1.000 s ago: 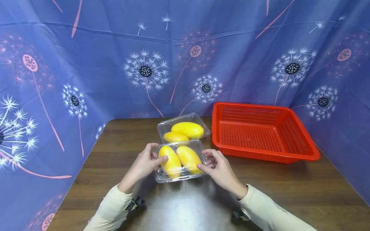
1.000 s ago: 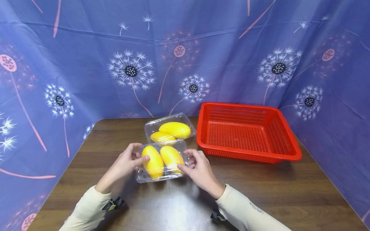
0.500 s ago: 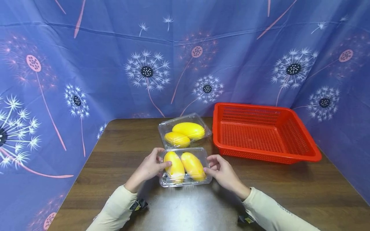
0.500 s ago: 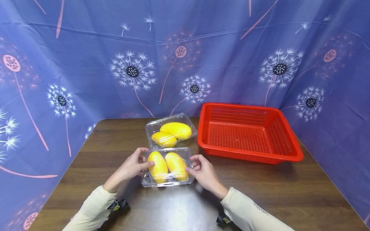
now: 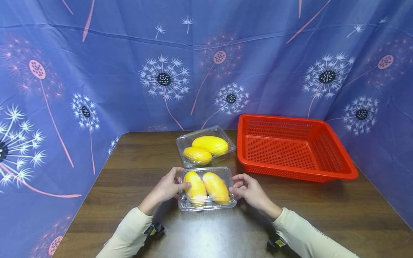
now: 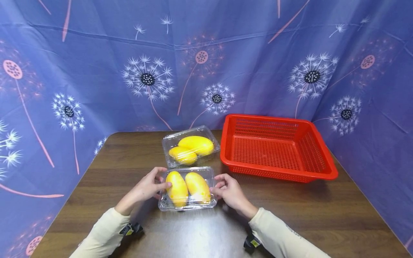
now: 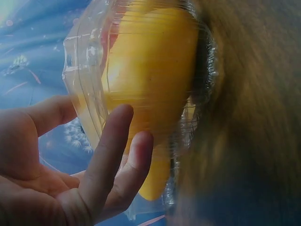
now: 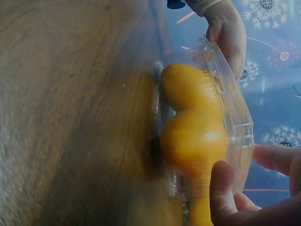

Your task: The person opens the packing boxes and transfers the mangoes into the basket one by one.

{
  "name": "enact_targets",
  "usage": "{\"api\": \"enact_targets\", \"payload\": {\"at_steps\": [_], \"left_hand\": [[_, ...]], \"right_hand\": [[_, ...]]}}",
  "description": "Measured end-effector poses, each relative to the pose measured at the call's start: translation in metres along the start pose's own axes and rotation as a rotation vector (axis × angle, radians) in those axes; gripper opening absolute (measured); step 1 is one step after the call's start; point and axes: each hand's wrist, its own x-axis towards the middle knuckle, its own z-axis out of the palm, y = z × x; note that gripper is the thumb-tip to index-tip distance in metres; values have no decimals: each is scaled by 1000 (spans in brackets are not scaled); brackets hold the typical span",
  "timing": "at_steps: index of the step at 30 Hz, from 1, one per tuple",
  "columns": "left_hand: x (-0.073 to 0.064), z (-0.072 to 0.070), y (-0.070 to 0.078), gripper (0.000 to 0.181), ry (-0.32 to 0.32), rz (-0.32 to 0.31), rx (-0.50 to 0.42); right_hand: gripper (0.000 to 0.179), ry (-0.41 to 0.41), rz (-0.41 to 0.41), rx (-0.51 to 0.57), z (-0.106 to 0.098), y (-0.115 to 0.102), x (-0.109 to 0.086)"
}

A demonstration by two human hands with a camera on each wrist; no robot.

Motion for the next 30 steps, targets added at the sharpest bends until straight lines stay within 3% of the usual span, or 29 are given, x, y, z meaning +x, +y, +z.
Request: {"api": "enact_targets", "payload": {"at_steps": [8, 16, 30], "left_hand": [[5, 0, -4, 62, 14, -27, -22], [4, 2, -6, 72, 33, -39, -6], [1, 1, -10, 68, 26, -29, 29]], "right_hand": [[50, -50, -7, -55, -8, -3, 5], [43, -129, 1, -122, -15, -1, 4], [39, -62, -20, -189, -11, -2, 2]]}}
